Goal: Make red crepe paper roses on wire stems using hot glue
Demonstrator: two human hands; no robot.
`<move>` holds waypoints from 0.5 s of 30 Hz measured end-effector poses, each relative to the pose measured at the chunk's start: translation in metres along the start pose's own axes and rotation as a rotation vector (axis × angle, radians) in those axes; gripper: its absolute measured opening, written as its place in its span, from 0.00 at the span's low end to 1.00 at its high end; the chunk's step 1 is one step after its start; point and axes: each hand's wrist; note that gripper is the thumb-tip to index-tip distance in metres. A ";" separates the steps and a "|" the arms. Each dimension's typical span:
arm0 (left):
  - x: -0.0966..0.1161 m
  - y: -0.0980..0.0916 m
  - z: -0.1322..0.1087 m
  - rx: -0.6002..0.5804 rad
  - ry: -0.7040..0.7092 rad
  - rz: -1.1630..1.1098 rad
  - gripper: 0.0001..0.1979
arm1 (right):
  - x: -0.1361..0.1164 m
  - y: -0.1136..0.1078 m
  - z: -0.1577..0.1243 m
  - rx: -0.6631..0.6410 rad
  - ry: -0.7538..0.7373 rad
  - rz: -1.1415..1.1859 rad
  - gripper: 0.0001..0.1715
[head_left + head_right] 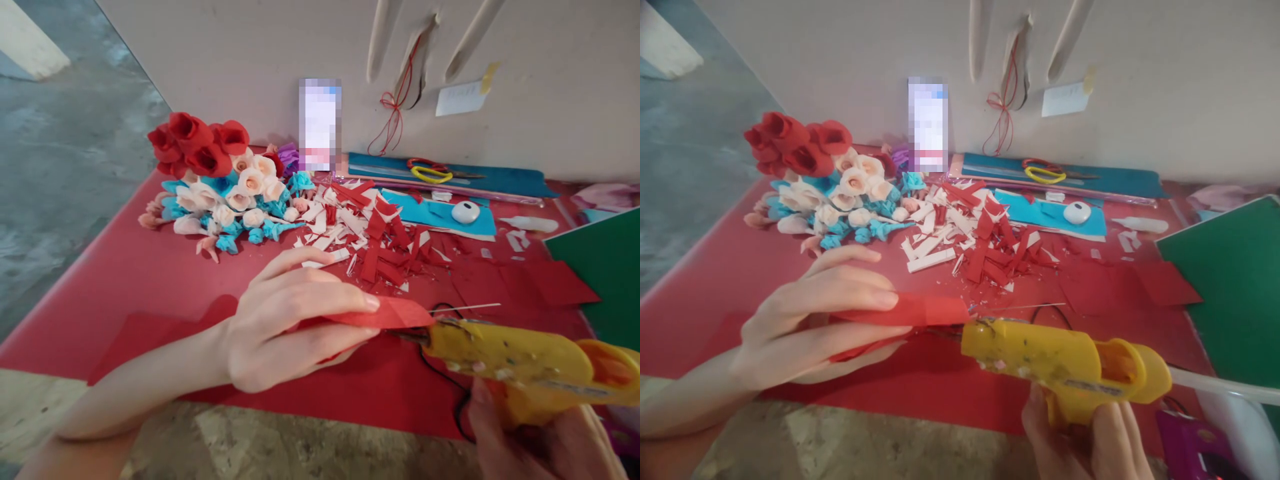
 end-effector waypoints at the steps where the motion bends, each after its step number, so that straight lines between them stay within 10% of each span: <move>1: 0.000 0.000 0.000 0.015 0.001 -0.008 0.05 | 0.001 0.000 0.000 0.009 -0.061 -0.017 0.22; 15: -0.002 0.002 -0.002 0.025 0.005 -0.069 0.07 | -0.003 0.000 0.003 0.058 -0.185 -0.024 0.24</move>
Point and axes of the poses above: each hand's wrist, its own z-axis towards the middle knuckle, its own y-axis out of the palm, x = y × z, and after that the axes turned 3 degrees about -y, right-handed
